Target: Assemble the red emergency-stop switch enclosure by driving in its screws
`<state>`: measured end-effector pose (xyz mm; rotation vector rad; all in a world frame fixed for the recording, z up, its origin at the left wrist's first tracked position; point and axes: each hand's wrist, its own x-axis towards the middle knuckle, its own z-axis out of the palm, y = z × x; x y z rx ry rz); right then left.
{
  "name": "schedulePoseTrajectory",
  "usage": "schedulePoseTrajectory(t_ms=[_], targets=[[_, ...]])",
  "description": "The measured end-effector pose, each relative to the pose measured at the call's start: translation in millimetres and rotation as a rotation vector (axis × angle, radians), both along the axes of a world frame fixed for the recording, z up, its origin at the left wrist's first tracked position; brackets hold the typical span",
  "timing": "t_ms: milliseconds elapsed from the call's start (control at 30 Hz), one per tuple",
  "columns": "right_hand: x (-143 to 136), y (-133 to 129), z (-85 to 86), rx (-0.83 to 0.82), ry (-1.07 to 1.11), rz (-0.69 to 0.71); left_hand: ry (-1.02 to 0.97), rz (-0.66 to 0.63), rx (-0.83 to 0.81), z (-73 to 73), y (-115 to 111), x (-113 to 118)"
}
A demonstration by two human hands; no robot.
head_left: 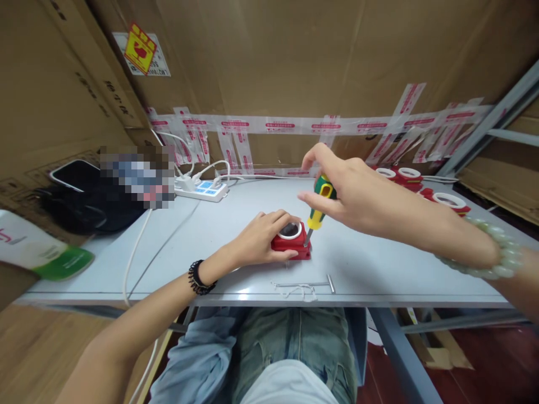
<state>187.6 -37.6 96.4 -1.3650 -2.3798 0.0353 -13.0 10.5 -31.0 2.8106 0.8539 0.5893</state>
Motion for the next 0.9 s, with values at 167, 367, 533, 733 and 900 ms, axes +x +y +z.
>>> schedulePoseTrajectory(t_ms=[167,367,533,733,900], targets=[[3.7,0.0,1.0,-0.034,0.001,0.109,0.004,-0.004,0.005,0.2,-0.3,-0.1],[1.6,-1.5,3.3,-0.040,-0.035,0.093,0.000,0.005,-0.004,-0.2,0.2,0.8],[0.9,-3.3,5.4,-0.058,-0.038,0.090,0.012,0.002,0.007,-0.3,0.5,0.2],[3.1,-1.3,3.6,-0.069,-0.003,0.133,0.002,-0.005,-0.014,0.1,0.0,0.5],[4.9,-0.3,3.0,-0.027,-0.004,0.058,0.000,0.005,-0.016,0.4,-0.1,0.8]])
